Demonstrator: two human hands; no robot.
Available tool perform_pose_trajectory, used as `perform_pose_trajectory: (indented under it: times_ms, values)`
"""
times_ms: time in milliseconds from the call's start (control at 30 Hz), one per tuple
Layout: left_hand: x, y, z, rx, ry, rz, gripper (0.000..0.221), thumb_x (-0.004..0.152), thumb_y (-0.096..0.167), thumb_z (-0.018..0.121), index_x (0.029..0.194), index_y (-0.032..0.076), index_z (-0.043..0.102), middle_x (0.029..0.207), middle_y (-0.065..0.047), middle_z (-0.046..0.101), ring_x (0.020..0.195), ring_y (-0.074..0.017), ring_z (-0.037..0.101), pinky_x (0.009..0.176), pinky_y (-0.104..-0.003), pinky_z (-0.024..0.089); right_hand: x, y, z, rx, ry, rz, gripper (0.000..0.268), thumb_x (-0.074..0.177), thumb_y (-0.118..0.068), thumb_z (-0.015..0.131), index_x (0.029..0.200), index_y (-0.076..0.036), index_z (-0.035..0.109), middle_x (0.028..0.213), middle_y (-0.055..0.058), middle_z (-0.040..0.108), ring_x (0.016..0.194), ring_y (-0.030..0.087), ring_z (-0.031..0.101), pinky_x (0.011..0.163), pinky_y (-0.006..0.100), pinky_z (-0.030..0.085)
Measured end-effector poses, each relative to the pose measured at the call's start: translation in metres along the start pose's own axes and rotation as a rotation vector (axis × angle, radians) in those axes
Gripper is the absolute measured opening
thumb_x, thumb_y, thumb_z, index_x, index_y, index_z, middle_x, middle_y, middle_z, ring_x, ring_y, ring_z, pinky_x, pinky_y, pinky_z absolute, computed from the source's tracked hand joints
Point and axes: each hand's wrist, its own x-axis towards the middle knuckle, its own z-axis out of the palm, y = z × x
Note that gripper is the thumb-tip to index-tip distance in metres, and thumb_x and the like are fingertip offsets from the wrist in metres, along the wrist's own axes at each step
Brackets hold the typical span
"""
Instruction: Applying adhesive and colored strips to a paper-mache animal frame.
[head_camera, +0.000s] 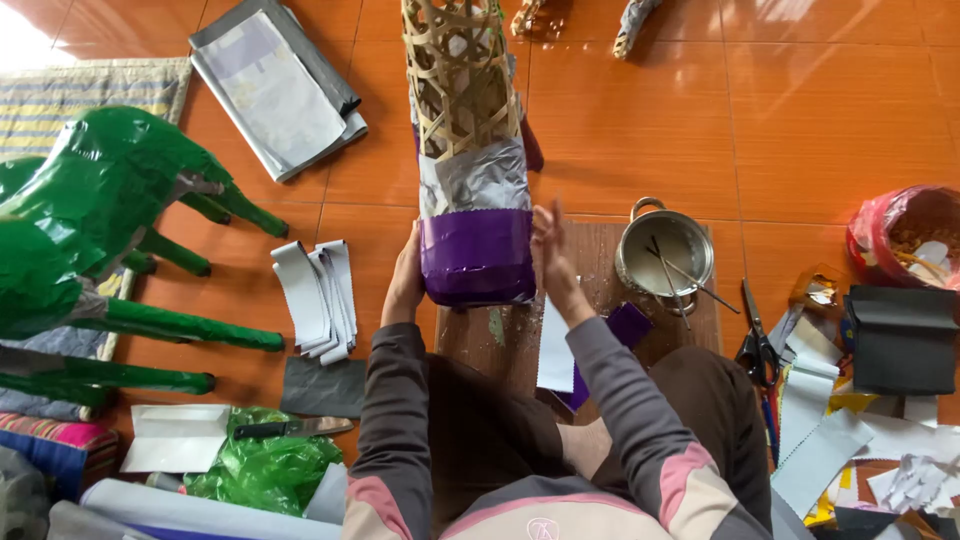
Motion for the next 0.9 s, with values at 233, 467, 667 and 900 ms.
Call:
perform_pose_trajectory:
  times_ms: [233,467,667,900]
  values:
    - [-0.003,0.004,0.004,-0.003,0.002,-0.053,0.071,0.104,0.055,0.047,0.149,0.002,0.051,0.142,-0.01,0.061,0.122,-0.018,0.058,0.103,-0.032,0.048,-0.018,-0.001,0.008,-0.249,-0.121,-0.104,0.065,0.109,-0.054,0.037,0.165,-0.022,0.026,0.172,0.008,0.029,0.16,0.028,0.023,0.129,0.042,0.024]
    - [0.013,-0.012,-0.012,-0.017,-0.084,0.073,0.064,0.108,0.046,0.041,0.156,0.005,0.04,0.151,-0.006,0.053,0.13,-0.0152,0.053,0.109,-0.031,0.044,-0.01,0.009,-0.004,-0.204,-0.181,-0.03,0.066,0.108,-0.048,0.044,0.165,-0.022,0.024,0.172,0.008,0.028,0.159,0.029,0.024,0.127,0.042,0.027]
    - [0.018,-0.011,-0.019,-0.059,-0.181,0.187,0.058,0.114,0.045,0.04,0.152,0.002,0.044,0.142,-0.006,0.059,0.123,-0.0167,0.056,0.108,-0.033,0.047,-0.005,0.005,-0.033,-0.26,-0.277,0.054,0.063,0.109,-0.031,0.052,0.166,-0.024,0.026,0.169,0.01,0.035,0.152,0.028,0.036,0.12,0.04,0.037]
    - [-0.029,-0.138,-0.132,-0.288,0.103,0.488,0.033,0.119,0.032,0.06,0.093,0.013,0.051,0.081,-0.002,0.054,0.075,-0.0165,0.052,0.066,-0.034,0.043,-0.135,0.101,-0.116,-0.595,-0.054,0.239,0.035,0.097,-0.023,0.072,0.126,-0.005,0.064,0.12,0.013,0.072,0.111,0.024,0.069,0.097,0.036,0.057]
